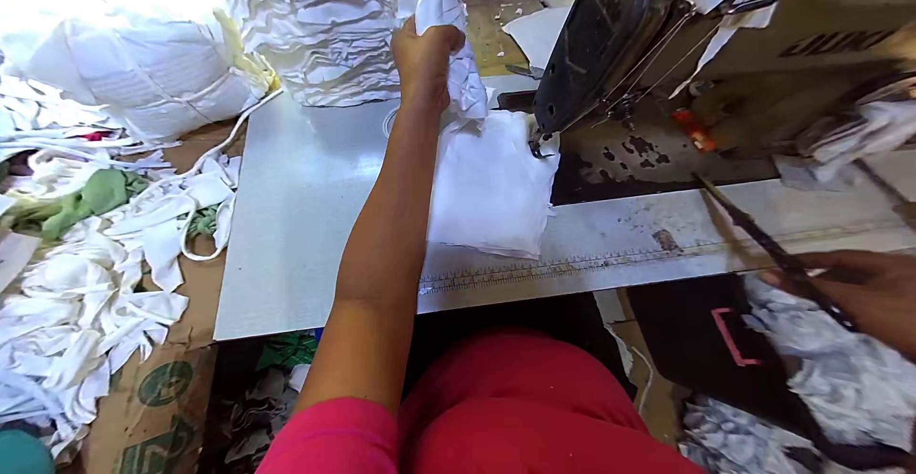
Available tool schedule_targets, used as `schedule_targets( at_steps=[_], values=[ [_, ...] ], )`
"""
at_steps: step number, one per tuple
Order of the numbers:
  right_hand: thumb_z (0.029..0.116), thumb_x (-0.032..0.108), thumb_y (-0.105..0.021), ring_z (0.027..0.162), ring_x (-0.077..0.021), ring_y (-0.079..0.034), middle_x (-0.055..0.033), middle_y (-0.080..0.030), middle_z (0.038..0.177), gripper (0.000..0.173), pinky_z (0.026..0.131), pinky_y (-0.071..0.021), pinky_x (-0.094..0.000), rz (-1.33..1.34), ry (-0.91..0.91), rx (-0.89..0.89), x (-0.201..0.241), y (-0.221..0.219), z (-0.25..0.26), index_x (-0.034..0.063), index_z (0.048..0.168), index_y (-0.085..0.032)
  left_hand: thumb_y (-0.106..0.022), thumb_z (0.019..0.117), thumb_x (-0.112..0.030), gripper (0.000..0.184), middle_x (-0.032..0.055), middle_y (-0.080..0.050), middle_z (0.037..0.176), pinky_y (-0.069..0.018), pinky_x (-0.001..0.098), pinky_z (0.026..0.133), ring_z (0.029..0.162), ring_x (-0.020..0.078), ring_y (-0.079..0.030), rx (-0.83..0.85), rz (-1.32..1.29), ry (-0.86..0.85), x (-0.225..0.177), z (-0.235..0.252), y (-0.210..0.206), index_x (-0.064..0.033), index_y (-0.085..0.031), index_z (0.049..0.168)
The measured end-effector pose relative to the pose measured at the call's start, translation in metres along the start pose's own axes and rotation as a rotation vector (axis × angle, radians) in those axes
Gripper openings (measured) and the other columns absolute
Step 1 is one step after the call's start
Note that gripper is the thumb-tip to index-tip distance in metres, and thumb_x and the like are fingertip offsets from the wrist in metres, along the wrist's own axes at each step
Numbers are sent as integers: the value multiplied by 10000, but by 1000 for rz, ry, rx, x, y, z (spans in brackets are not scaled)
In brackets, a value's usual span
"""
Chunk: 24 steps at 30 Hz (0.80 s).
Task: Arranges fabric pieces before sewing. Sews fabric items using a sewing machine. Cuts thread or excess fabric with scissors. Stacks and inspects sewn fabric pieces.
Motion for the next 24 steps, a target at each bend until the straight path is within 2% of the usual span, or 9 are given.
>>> schedule_targets(
  at_steps=[2,3,4,6,8,11,16,21,24],
  values=[
    [901,157,-754,733,-56,-603,-45,-671,885,366,691,-527,-278,111,77,92,25,-8,-31,-41,1190,-647,-647,799,111,420,154,-663,992,-615,362,706,844,197,-695,-29,-15,-60,-16,1,2,34,-567,1204],
    [864,147,-744,720,-1,-647,49,-691,854,338,667,-557,-208,244,143,144,39,-18,-46,3,1155,-649,-632,828,97,430,158,-654,1000,-618,360,709,847,201,-695,-40,-52,-56,-20,1,3,36,-542,1244],
    [843,181,-761,736,-7,-699,94,-733,862,331,660,-591,-200,396,217,206,54,-33,-58,68,1137,-662,-619,863,77,419,160,-649,994,-618,361,711,842,205,-693,-49,-100,-34,-22,0,3,36,-521,1268],
    [854,357,-812,757,-62,-747,88,-782,921,364,624,-625,-227,645,365,340,93,-74,-73,190,1160,-708,-589,928,25,329,153,-641,955,-612,363,704,813,207,-685,-80,-195,14,-23,-1,2,30,-516,1249],
    [882,454,-775,660,-33,-697,90,-760,857,378,543,-575,-185,869,415,493,140,-118,-81,221,1172,-710,-577,943,19,298,162,-643,955,-618,365,699,813,212,-692,-126,-221,15,-23,-3,3,30,-517,1235],
    [827,633,-751,620,-11,-624,76,-689,789,570,543,-515,-149,1182,323,785,204,-181,-87,162,1134,-661,-552,922,71,412,174,-622,1071,-612,363,766,916,212,-680,-201,-158,-68,-25,-9,10,23,-475,1324],
    [804,858,-553,771,-112,-695,-13,-718,928,837,636,-556,-234,1450,322,1200,292,-234,-94,143,1239,-562,-522,883,140,491,191,-603,1152,-611,371,807,982,217,-674,-291,-194,-160,-30,-9,26,30,-431,1353],
    [816,916,-414,781,-144,-687,-38,-697,909,900,671,-562,-274,1646,222,1269,339,-251,-76,126,1211,-583,-498,892,128,584,203,-559,1250,-595,378,864,1080,229,-641,-359,-204,-189,-33,-9,36,6,-349,1444],
    [831,942,-240,751,-131,-670,-23,-675,893,935,630,-555,-268,1695,140,1177,357,-257,-59,143,1194,-561,-483,876,113,538,185,-592,1158,-598,398,819,1012,223,-656,-381,-233,-156,-30,-12,39,7,-398,1396]
  ],
)
Point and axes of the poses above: each hand's wrist, its own z-axis towards the middle knuckle, its own y-axis out of the back of the hand, x = y × z, the point moved 10 cm from there along z, towards the middle knuckle
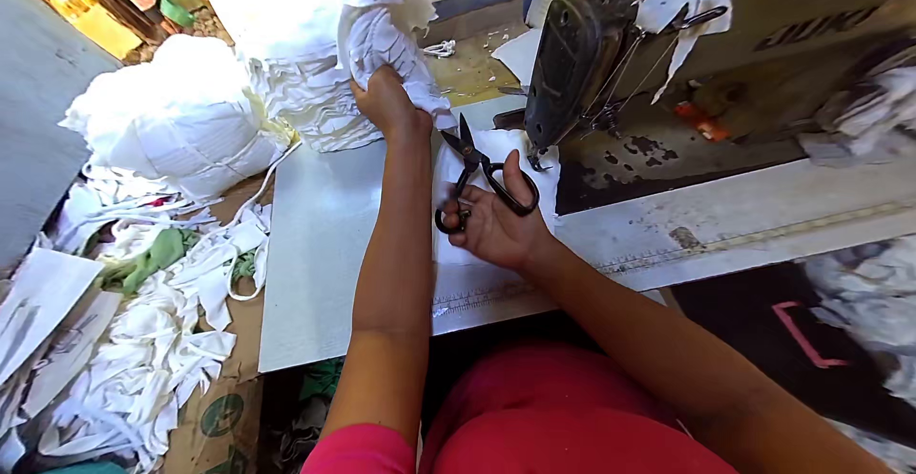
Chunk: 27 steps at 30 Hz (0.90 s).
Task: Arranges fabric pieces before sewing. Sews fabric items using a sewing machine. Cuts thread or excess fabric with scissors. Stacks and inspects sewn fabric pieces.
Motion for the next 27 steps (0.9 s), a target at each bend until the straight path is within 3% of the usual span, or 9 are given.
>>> schedule_targets(
  at_steps=[4,7,11,13,15,17,20,24,27],
  values=[
    [864,910,-98,712,-135,-661,-21,-662,856,938,581,-539,-266,32,50,-51,9,3,24,138,1170,-535,-440,891,94,376,138,-590,989,-592,398,746,877,191,-650,-5,-42,-2,-3,-2,0,-6,-473,1252],
    [901,874,-189,622,-88,-635,10,-649,779,846,523,-516,-219,59,131,-44,12,5,30,146,1111,-564,-389,990,27,273,111,-588,949,-585,374,751,845,171,-647,5,-71,-27,-7,-2,0,-23,-479,1242],
    [1002,740,-273,502,-30,-563,50,-602,668,666,447,-455,-161,69,214,-94,11,11,28,154,1017,-589,-358,1032,1,214,90,-584,894,-580,345,738,806,148,-641,11,-126,-74,-9,-2,-1,-25,-491,1198],
    [979,766,-294,555,-47,-602,41,-635,718,678,479,-485,-177,45,205,-59,10,10,28,161,1049,-592,-344,1038,-3,229,91,-583,912,-578,339,749,817,145,-638,34,-140,-89,-9,0,-3,-27,-484,1217],
    [882,874,-323,706,-96,-667,12,-681,864,831,579,-541,-232,19,152,42,8,6,29,142,1206,-546,-338,1054,-23,223,91,-593,921,-581,344,769,835,149,-645,58,-142,-99,-10,2,-3,-24,-495,1213],
    [833,928,-286,748,-111,-670,-1,-674,913,972,602,-550,-245,9,110,57,7,8,31,107,1295,-527,-341,1060,-40,194,83,-595,884,-583,346,761,821,147,-650,65,-145,-104,-10,2,-2,-32,-512,1152],
    [880,886,-253,642,-69,-631,29,-648,812,873,533,-511,-200,15,127,2,10,14,32,133,1173,-582,-335,1070,-57,170,74,-587,868,-581,348,755,814,145,-647,73,-155,-110,-12,3,-2,-54,-503,1097],
    [1038,667,-293,439,-2,-516,61,-555,610,621,395,-425,-137,13,181,-108,16,20,28,138,951,-605,-343,1071,-63,163,76,-581,848,-580,348,746,798,147,-642,69,-147,-118,-13,6,-1,-54,-506,1074],
    [1064,615,-276,462,-13,-529,47,-564,637,569,407,-432,-138,-74,143,-139,15,19,25,140,1008,-584,-326,1072,-67,184,72,-579,841,-580,351,737,789,145,-641,68,-134,-126,-15,8,0,-59,-510,1066]
  ],
)
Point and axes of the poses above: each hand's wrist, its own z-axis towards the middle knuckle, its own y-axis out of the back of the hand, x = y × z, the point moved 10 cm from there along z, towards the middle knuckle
